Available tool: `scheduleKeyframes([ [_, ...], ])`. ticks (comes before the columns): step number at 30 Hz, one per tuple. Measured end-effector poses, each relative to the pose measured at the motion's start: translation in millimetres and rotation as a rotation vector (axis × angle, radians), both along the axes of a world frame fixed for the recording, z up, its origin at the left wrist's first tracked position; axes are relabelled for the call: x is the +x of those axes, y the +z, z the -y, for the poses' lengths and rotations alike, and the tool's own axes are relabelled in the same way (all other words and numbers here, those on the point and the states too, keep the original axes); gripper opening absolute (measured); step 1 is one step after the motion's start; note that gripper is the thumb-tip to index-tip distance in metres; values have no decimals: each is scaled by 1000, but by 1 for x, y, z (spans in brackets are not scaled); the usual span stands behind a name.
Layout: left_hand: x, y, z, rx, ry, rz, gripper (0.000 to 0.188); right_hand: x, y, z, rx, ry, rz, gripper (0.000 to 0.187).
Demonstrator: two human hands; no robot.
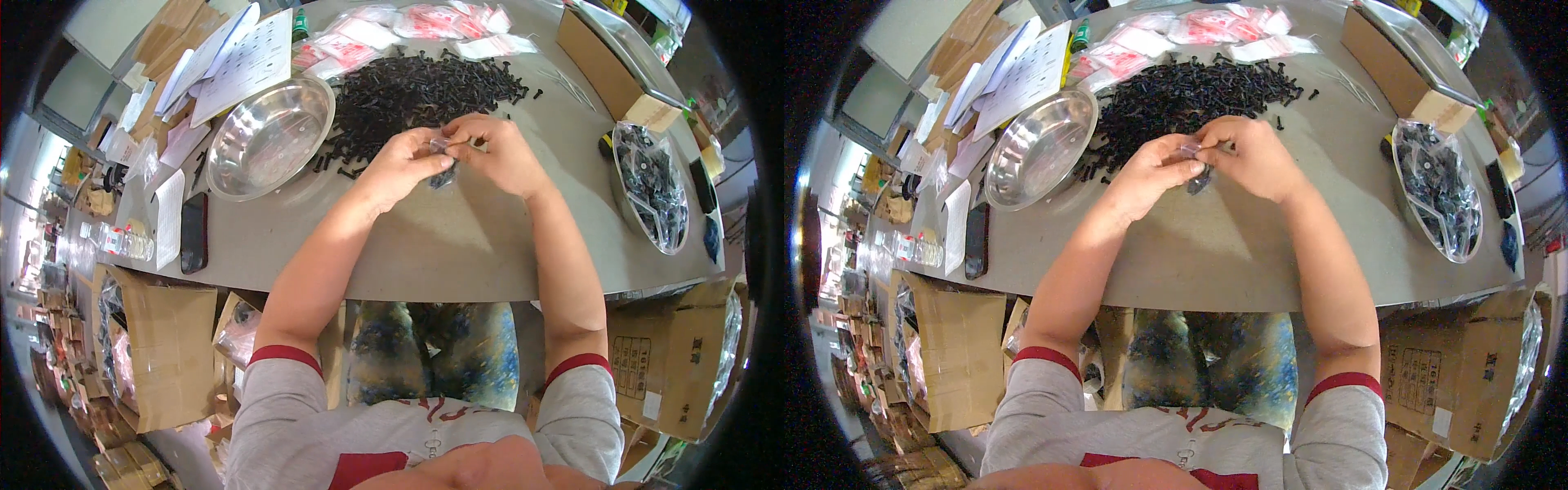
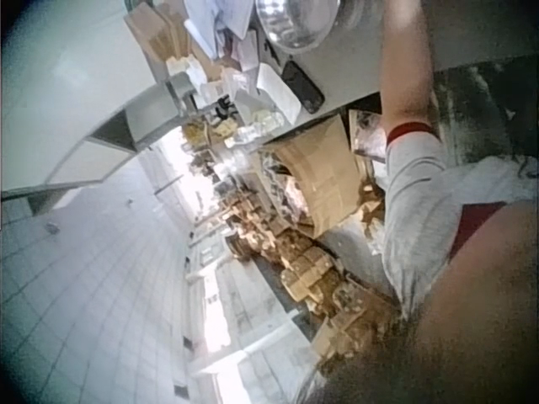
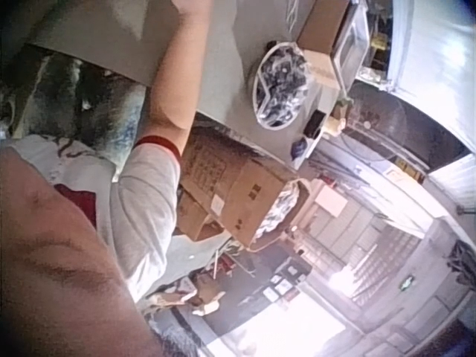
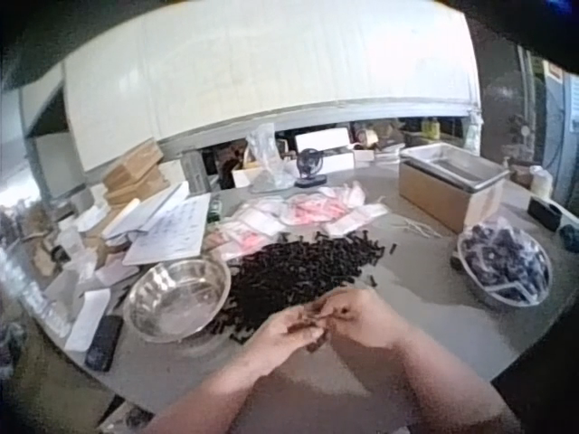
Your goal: Manually sort black plastic components into small plastic bags.
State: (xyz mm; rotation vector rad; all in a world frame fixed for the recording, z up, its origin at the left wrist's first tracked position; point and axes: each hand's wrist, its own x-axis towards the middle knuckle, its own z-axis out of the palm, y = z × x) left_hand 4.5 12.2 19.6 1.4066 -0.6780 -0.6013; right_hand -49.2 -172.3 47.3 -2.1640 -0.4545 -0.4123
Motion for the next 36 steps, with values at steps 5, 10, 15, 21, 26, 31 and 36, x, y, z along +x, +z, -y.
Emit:
scheduleKeyframes([
  [5,1,-7,2,-1,135,-106,18,3,-3,6,124,-84,-276,10],
  [10,2,-11,4,48,181,93,16,3,-5,3,228,-19,-308,15],
  [15,0,-15,6,49,190,136,16,4,-7,5,93,12,-339,19],
  [21,2,-9,6,30,231,192,15,3,-2,9,55,87,-367,21],
  [26,0,3,4,-60,368,107,17,2,1,17,62,43,-263,20],
  [31,-7,-3,10,-42,460,203,23,0,2,29,156,-239,-107,20],
  [36,-6,-10,12,7,470,405,22,-50,30,100,480,-902,328,21],
])
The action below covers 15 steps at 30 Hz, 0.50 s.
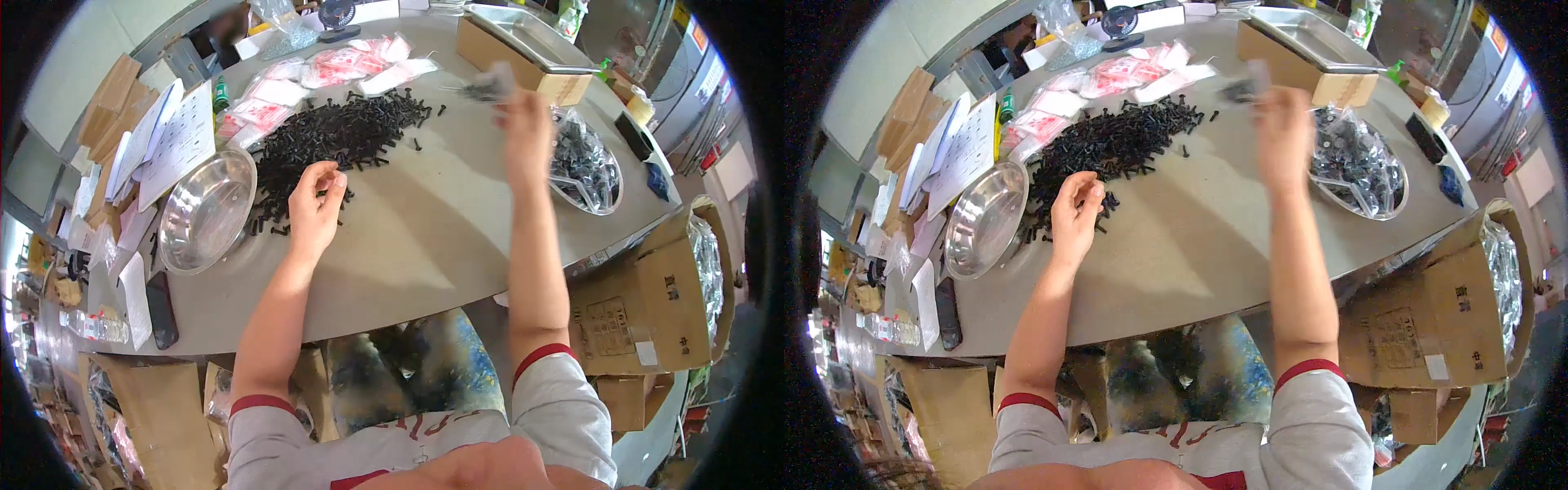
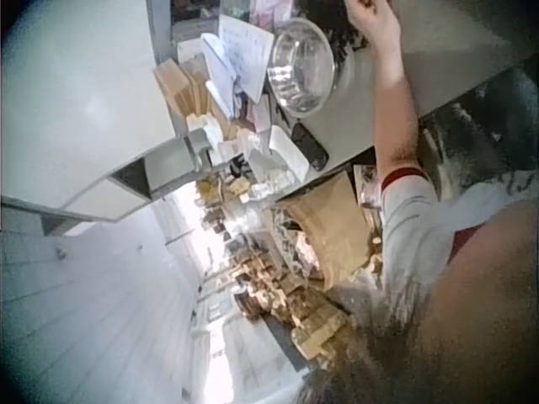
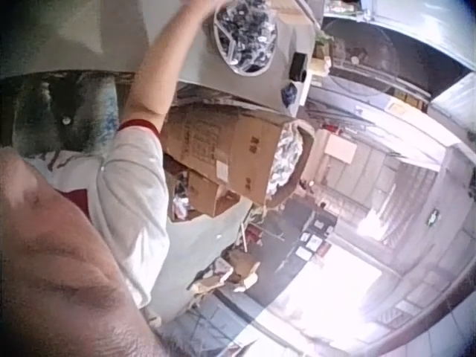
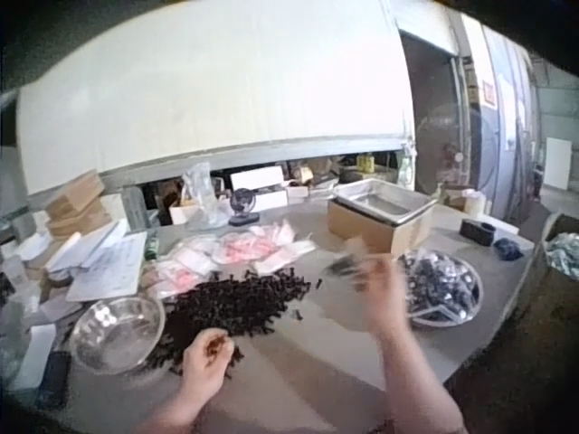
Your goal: Manually sort black plastic components into small plastic bags.
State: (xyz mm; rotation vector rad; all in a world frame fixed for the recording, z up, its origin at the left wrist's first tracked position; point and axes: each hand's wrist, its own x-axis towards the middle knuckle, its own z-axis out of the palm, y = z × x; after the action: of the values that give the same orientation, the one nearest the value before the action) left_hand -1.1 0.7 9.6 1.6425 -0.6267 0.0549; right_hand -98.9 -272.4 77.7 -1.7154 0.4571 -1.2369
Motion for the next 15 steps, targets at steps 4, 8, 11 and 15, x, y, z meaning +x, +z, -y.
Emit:
scheduleKeyframes([
  [4,-4,9,-3,-7,9,49,23,-67,9,82,-253,-693,-77,17],
  [8,2,6,-4,-33,65,151,32,-103,-9,152,-377,-650,-748,26],
  [11,2,14,2,66,24,182,35,-129,-28,211,-498,-509,-764,32],
  [15,16,27,-19,181,174,265,31,-89,1,123,-690,-445,-455,25],
])
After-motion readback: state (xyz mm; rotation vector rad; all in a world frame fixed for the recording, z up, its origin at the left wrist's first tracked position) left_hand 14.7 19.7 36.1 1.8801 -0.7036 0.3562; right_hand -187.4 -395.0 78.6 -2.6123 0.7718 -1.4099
